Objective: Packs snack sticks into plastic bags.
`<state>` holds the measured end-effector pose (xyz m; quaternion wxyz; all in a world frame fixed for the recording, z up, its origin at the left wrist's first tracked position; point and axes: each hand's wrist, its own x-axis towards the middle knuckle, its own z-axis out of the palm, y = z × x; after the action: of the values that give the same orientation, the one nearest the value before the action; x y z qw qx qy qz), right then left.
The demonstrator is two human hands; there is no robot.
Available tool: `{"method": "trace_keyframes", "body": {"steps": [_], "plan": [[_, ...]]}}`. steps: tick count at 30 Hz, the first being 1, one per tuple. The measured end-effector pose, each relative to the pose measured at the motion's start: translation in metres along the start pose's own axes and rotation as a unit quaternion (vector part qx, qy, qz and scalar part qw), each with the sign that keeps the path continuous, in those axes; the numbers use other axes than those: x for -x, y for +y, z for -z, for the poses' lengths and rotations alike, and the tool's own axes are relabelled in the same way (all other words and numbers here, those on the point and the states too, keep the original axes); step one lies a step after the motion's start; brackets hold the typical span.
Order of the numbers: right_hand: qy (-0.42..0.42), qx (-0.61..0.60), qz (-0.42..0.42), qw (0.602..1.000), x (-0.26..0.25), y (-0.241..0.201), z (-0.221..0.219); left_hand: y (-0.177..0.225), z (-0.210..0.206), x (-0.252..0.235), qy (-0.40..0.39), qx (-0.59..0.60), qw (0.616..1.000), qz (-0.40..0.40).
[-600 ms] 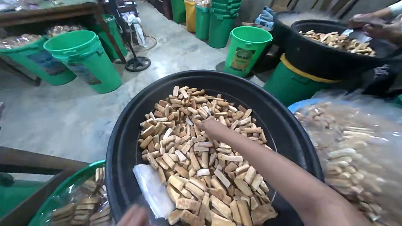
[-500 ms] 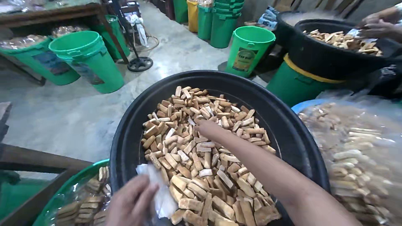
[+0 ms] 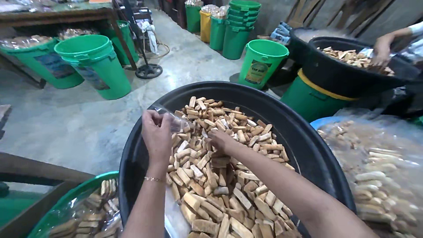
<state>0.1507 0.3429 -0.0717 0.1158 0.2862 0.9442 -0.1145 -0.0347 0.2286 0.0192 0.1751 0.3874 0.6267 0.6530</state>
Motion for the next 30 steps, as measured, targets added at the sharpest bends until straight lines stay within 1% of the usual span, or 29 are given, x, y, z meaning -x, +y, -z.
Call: {"method": "trace_keyframes", "body": {"steps": [2, 3, 6, 8, 11, 13, 17, 20, 22, 27, 30], "plan": [[-0.003, 0.000, 0.001, 1.000, -0.011, -0.005, -0.002, 0.002, 0.000, 0.000, 0.014, 0.005, 1.000, -0.015], [-0.011, 0.002, -0.002, 1.000, -0.016, -0.007, -0.003, 0.002, -0.001, 0.001, 0.008, 0.015, 1.000, -0.026], [-0.058, 0.018, -0.038, 0.997, -0.024, -0.017, 0.002, -0.003, 0.000, 0.001, -0.033, 0.004, 0.998, -0.058], [-0.082, 0.026, -0.031, 0.996, -0.025, -0.017, 0.007, -0.007, 0.001, 0.000, -0.050, -0.025, 0.996, -0.075], [-0.101, 0.053, 0.012, 0.993, -0.025, -0.009, 0.009, -0.008, 0.003, -0.002, -0.061, -0.063, 0.993, -0.081], [-0.098, 0.060, 0.028, 0.993, -0.025, -0.004, 0.007, -0.007, 0.003, -0.002, -0.067, -0.070, 0.992, -0.080], [-0.122, 0.078, -0.001, 0.989, -0.026, -0.014, 0.015, -0.009, 0.001, -0.002, -0.072, -0.077, 0.991, -0.076], [-0.107, 0.073, 0.008, 0.992, -0.029, -0.015, 0.012, -0.010, 0.001, -0.003, -0.075, -0.081, 0.992, -0.064], [-0.112, 0.070, 0.008, 0.991, -0.029, -0.016, 0.009, -0.009, 0.001, -0.003, -0.075, -0.082, 0.992, -0.058], [-0.084, 0.024, -0.022, 0.996, -0.023, -0.013, 0.003, -0.006, -0.001, -0.002, -0.066, -0.059, 0.995, -0.039], [-0.084, -0.013, -0.055, 0.995, -0.022, -0.015, 0.014, -0.004, -0.002, -0.002, -0.054, -0.032, 0.998, -0.031]]}}
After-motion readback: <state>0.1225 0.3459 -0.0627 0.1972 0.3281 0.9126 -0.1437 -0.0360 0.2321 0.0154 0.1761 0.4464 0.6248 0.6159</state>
